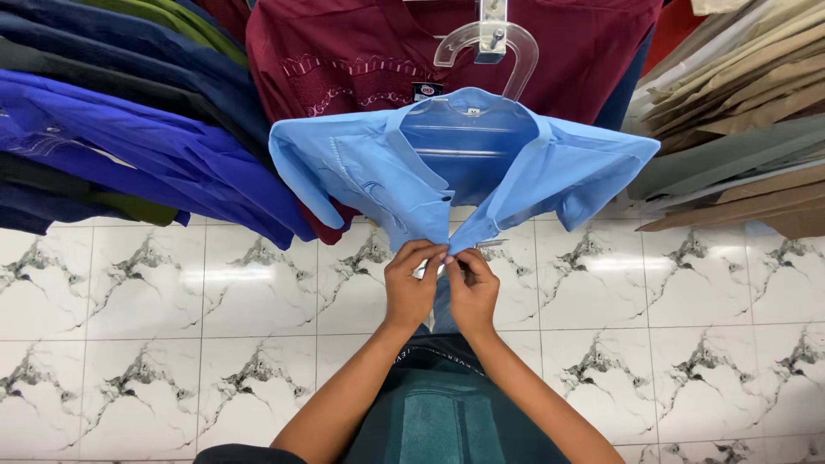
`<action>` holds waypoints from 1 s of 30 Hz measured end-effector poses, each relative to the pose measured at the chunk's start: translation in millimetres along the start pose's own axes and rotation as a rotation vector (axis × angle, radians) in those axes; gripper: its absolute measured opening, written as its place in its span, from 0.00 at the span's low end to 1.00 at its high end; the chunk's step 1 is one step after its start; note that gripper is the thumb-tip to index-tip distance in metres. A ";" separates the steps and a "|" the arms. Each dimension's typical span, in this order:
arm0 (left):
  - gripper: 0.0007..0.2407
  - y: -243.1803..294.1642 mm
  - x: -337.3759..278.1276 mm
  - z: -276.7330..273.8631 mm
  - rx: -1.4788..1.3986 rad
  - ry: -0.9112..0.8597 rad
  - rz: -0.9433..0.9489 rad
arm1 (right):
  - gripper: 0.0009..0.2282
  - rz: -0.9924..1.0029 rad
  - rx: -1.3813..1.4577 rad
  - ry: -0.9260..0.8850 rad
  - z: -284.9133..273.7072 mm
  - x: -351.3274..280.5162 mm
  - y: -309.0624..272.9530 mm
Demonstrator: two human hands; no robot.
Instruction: The person buttons a maroon shirt and a light blue shirt by hand and then places both shirts onto a clothing rack.
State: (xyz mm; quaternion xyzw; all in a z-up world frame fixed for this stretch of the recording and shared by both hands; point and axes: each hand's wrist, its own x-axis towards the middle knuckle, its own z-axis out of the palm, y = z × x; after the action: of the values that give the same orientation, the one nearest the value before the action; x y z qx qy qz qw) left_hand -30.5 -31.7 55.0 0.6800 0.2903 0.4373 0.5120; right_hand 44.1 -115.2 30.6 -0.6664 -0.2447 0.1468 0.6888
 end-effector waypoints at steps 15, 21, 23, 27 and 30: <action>0.13 2.2 1.0 6.0 0.108 -0.089 0.152 | 0.02 0.262 0.078 0.067 -17.2 6.0 43.8; 0.10 -8.0 3.7 9.8 0.094 -0.058 0.134 | 0.03 0.209 0.092 0.049 -13.0 8.9 25.9; 0.09 -2.0 7.7 11.3 0.050 -0.049 0.102 | 0.03 0.178 0.078 0.057 -13.8 6.8 29.0; 0.06 -6.7 4.5 14.8 0.018 -0.049 -0.121 | 0.03 0.065 0.005 0.087 -6.8 4.1 9.8; 0.05 -3.1 5.5 14.6 -0.047 -0.089 -0.392 | 0.04 -0.104 -0.221 0.097 -9.6 10.3 -3.3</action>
State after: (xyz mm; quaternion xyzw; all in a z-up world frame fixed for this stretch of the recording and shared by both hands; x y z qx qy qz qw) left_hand -14.9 -32.6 52.3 0.6170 0.3837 0.3056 0.6154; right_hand 57.4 -118.1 35.4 -0.7309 -0.2602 0.0505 0.6289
